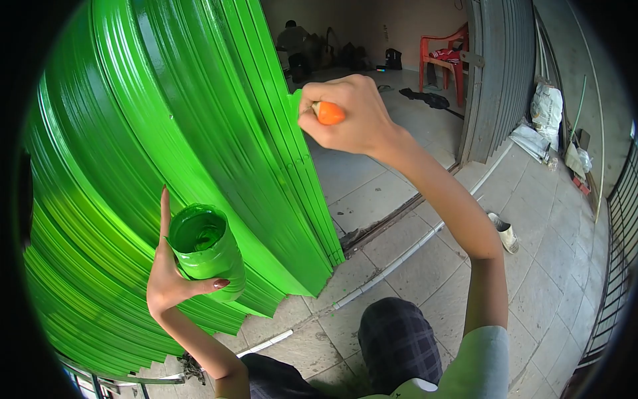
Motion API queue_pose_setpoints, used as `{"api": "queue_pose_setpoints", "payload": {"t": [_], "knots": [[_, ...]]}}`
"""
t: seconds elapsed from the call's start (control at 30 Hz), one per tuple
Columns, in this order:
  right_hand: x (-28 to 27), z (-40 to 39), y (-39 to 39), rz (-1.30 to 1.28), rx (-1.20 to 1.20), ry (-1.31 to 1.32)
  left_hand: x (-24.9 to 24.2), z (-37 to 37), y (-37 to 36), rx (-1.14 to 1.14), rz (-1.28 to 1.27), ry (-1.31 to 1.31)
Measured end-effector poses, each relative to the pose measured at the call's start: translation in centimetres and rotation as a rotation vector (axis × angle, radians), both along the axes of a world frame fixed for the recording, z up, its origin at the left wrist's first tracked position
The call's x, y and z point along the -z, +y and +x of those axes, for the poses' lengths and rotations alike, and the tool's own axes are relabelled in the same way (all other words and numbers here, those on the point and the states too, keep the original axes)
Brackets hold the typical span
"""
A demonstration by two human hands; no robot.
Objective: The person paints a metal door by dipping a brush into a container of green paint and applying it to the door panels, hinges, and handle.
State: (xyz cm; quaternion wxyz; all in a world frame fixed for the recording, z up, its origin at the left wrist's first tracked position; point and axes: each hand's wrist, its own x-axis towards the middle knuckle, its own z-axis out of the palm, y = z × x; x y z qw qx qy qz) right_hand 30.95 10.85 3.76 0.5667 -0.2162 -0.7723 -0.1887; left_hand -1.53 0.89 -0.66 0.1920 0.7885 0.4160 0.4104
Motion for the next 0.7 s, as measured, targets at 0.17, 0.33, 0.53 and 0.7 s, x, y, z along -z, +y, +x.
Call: {"api": "queue_pose_setpoints", "payload": {"t": [0.17, 0.33, 0.53, 0.7], "knots": [[0.6, 3.8, -0.9, -0.212, -0.130, 0.234, 0.1, 0.0, 0.0, 0.026, 0.008, -0.022], [3.4, 9.3, 0.6, -0.626, -0.672, 0.933, 0.2, 0.4, 0.0, 0.090, 0.024, -0.097], [9.6, 8.9, 4.6, -0.833, -1.295, 1.367, 0.1, 2.9, -1.0, 0.145, 0.040, -0.274], [12.5, 5.8, 7.5, -0.944, -1.557, 1.434, 2.3, 5.2, -0.8, 0.058, 0.146, -0.254]]}}
